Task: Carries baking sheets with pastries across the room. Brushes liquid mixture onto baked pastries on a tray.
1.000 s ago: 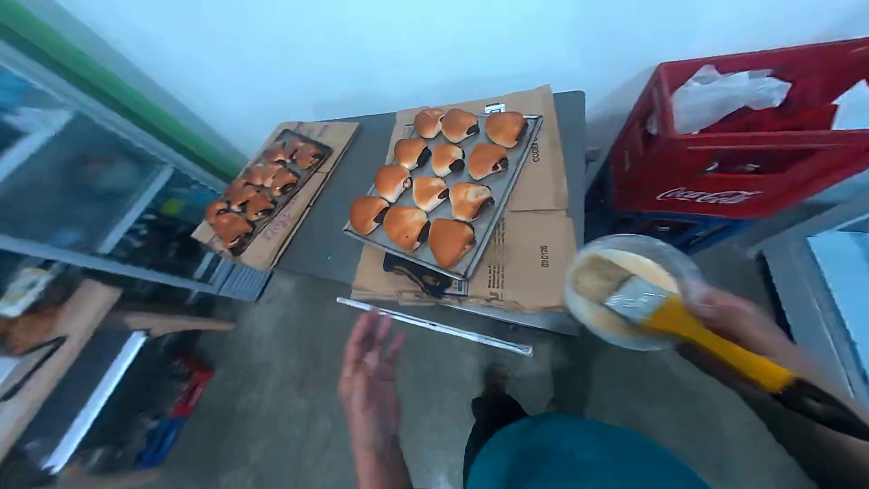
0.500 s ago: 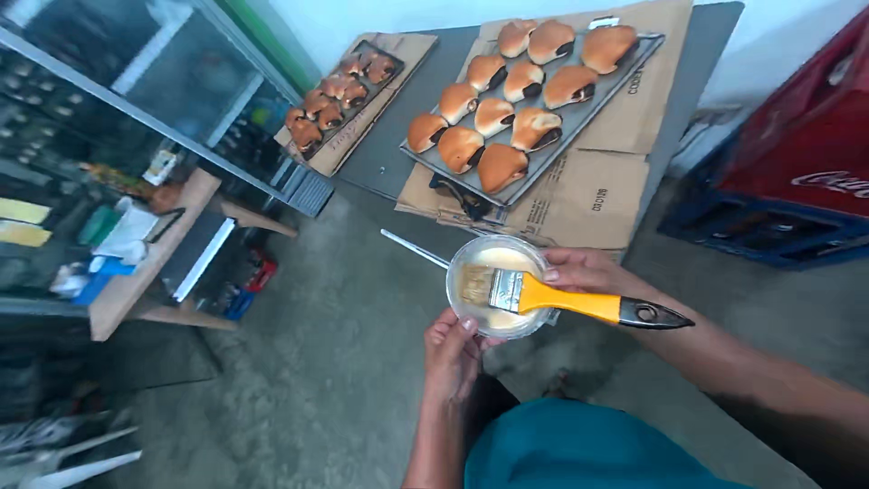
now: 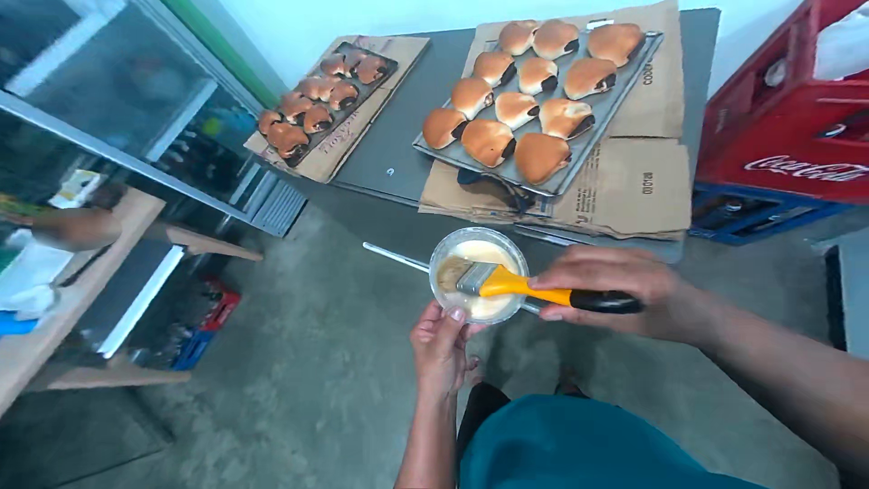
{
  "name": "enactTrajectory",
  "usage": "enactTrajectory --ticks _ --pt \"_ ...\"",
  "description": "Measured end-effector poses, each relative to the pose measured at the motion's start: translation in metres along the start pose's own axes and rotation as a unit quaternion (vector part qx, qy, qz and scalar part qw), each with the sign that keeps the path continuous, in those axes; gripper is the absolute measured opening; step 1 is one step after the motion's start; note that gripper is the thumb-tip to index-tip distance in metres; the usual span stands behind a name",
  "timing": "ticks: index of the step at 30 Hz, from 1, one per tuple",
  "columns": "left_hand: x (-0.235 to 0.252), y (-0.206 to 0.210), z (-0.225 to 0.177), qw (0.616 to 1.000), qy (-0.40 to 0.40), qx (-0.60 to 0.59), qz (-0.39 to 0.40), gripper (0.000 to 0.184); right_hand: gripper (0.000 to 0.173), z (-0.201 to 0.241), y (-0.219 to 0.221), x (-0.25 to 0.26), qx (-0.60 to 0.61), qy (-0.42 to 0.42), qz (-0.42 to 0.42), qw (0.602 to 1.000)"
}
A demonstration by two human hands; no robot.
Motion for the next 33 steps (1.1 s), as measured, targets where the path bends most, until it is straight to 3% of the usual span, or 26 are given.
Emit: enactTrajectory --ticks 3,7,10,15,17,19,21,24,27,29,30,33 --pt "0.018 -0.027 -0.021 0.999 0.004 0.041 0.018 0.028 0.018 -0.004 0.018 0.038 0.047 0.082 -0.099 0.991" --pt "0.054 -0.037 -0.052 0.999 0.003 0.036 0.034 0.024 0.008 -0.025 0.032 0.067 0.182 0.226 -0.242 0.926" --pt "0.087 -0.021 -0.068 0.997 -0.004 0.040 0.061 0.020 0.016 -0.042 0.027 0.071 0.274 0.297 -0.355 0.843" --pt "0.150 0.023 -0.065 0.992 -0.045 0.032 0.115 0.019 0.035 -0.087 0.007 0.058 0.459 0.376 -0.468 0.655" --pt "0.175 0.038 -0.056 0.989 -0.089 0.024 0.116 0.021 0.040 -0.103 -0.004 0.052 0.502 0.365 -0.498 0.606" --pt "0.200 0.048 -0.049 0.985 -0.132 0.022 0.107 0.024 0.039 -0.119 -0.020 0.046 0.500 0.361 -0.527 0.585" --pt "0.226 0.052 -0.047 0.983 -0.149 0.028 0.100 0.025 0.035 -0.139 -0.044 0.045 0.465 0.349 -0.552 0.598" --pt "0.261 0.049 -0.057 0.984 -0.141 0.037 0.103 0.026 0.032 -0.176 -0.083 0.059 0.375 0.342 -0.568 0.648" --pt "0.286 0.039 -0.075 0.987 -0.116 0.000 0.109 0.022 0.021 -0.220 -0.117 0.101 0.223 0.340 -0.547 0.732" --pt "0.297 0.029 -0.089 0.989 -0.097 -0.026 0.109 0.022 0.017 -0.256 -0.129 0.134 0.100 0.342 -0.474 0.805" --pt "0.302 0.023 -0.096 0.990 -0.089 -0.034 0.107 0.024 0.024 -0.274 -0.132 0.148 0.029 0.357 -0.410 0.839" --pt "0.317 -0.005 -0.116 0.992 -0.067 -0.049 0.095 0.038 0.034 -0.317 -0.129 0.178 -0.140 0.373 -0.205 0.894"
Point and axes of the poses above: each hand's wrist, its own x-axis towards the middle knuckle, its own y-axis out of the palm, z = x × y, the point moved 3 cm from there along x, towards the middle knuckle, and after that the axes turned 6 degrees about z, right-handed, at the moved point
